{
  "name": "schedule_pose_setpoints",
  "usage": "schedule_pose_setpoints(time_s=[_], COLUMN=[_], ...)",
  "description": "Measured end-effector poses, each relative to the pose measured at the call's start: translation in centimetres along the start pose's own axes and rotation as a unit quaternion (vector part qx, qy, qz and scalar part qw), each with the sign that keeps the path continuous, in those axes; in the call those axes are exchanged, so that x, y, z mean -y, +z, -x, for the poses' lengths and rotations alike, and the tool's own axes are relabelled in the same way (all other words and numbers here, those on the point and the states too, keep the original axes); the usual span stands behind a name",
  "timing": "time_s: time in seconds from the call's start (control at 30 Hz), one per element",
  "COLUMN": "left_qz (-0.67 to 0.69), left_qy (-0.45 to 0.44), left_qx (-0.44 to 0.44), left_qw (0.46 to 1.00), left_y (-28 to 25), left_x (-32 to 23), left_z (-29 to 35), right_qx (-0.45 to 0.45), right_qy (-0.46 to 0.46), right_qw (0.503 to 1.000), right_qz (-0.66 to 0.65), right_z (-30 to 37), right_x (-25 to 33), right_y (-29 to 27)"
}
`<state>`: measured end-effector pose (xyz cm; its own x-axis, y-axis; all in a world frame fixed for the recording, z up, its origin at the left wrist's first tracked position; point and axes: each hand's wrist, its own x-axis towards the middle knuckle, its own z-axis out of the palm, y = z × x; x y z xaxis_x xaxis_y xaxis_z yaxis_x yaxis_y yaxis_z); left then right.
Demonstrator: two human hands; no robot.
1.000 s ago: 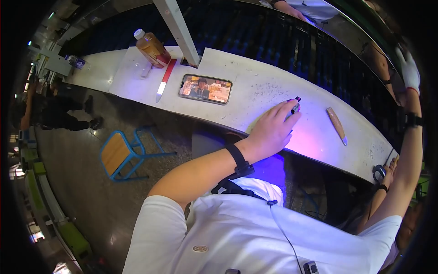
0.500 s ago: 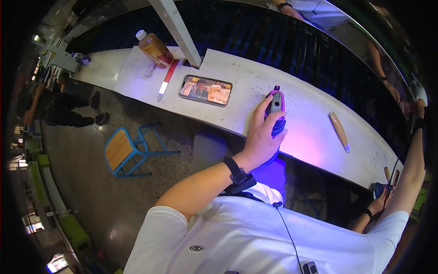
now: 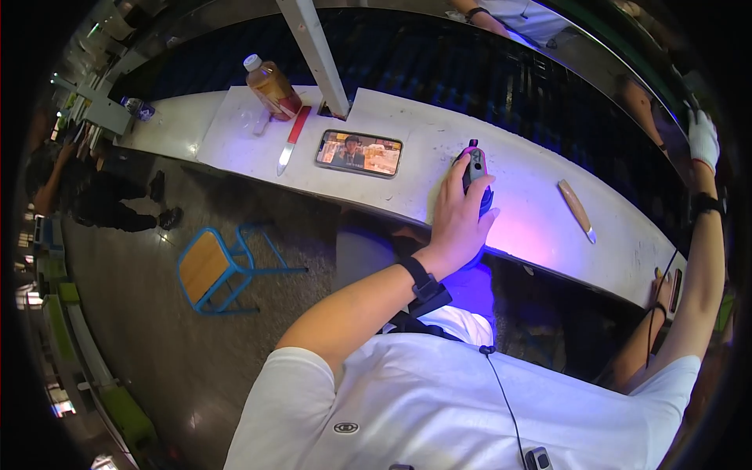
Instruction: Assembling shoe uppers and soles on a factory production line, inspecting components under UV light.
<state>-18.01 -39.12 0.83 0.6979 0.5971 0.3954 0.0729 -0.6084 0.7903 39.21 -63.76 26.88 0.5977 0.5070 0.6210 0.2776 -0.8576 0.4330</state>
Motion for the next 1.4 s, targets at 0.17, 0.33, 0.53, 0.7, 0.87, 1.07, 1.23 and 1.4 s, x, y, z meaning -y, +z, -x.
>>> schedule_pose_setpoints(time_s=[0.17, 0.33, 0.53, 0.7, 0.87, 1.07, 1.23, 1.4], left_qz=[-0.123, -0.205, -0.007, 0.087, 0.132, 0.142, 0.179, 0.15], left_qy=[0.245, 0.448, 0.266, 0.113, 0.137, 0.154, 0.165, 0.234], left_qx=[0.193, 0.216, 0.025, 0.097, 0.057, 0.092, 0.088, 0.08], left_qw=[0.942, 0.843, 0.964, 0.985, 0.98, 0.973, 0.966, 0.957], left_y=[-4.6, -6.1, -5.5, -8.0, -6.7, -6.8, -5.7, -6.8], left_x=[0.6, 3.7, -2.9, -5.8, -5.3, -4.3, -4.5, -4.6], left_z=[4.3, 2.3, -4.7, -4.0, -2.5, -2.4, -1.0, -1.0], right_qx=[-0.195, -0.097, 0.107, 0.118, 0.11, 0.163, 0.183, 0.197], right_qy=[-0.162, -0.027, 0.13, 0.148, 0.192, 0.136, 0.092, 0.085], right_qw=[0.875, 0.57, 0.679, 0.481, 0.4, 0.402, 0.348, 0.315], right_qz=[-0.413, -0.815, -0.714, -0.856, -0.889, -0.89, -0.915, -0.925], right_z=[16.3, 30.3, 34.7, 38.0, 37.6, 38.3, 36.6, 37.3], right_x=[10.8, 14.2, 22.0, 23.2, 26.3, 24.5, 26.4, 28.3], right_y=[-16.8, -23.5, -21.8, -20.9, -21.8, -22.2, -25.0, -25.7])
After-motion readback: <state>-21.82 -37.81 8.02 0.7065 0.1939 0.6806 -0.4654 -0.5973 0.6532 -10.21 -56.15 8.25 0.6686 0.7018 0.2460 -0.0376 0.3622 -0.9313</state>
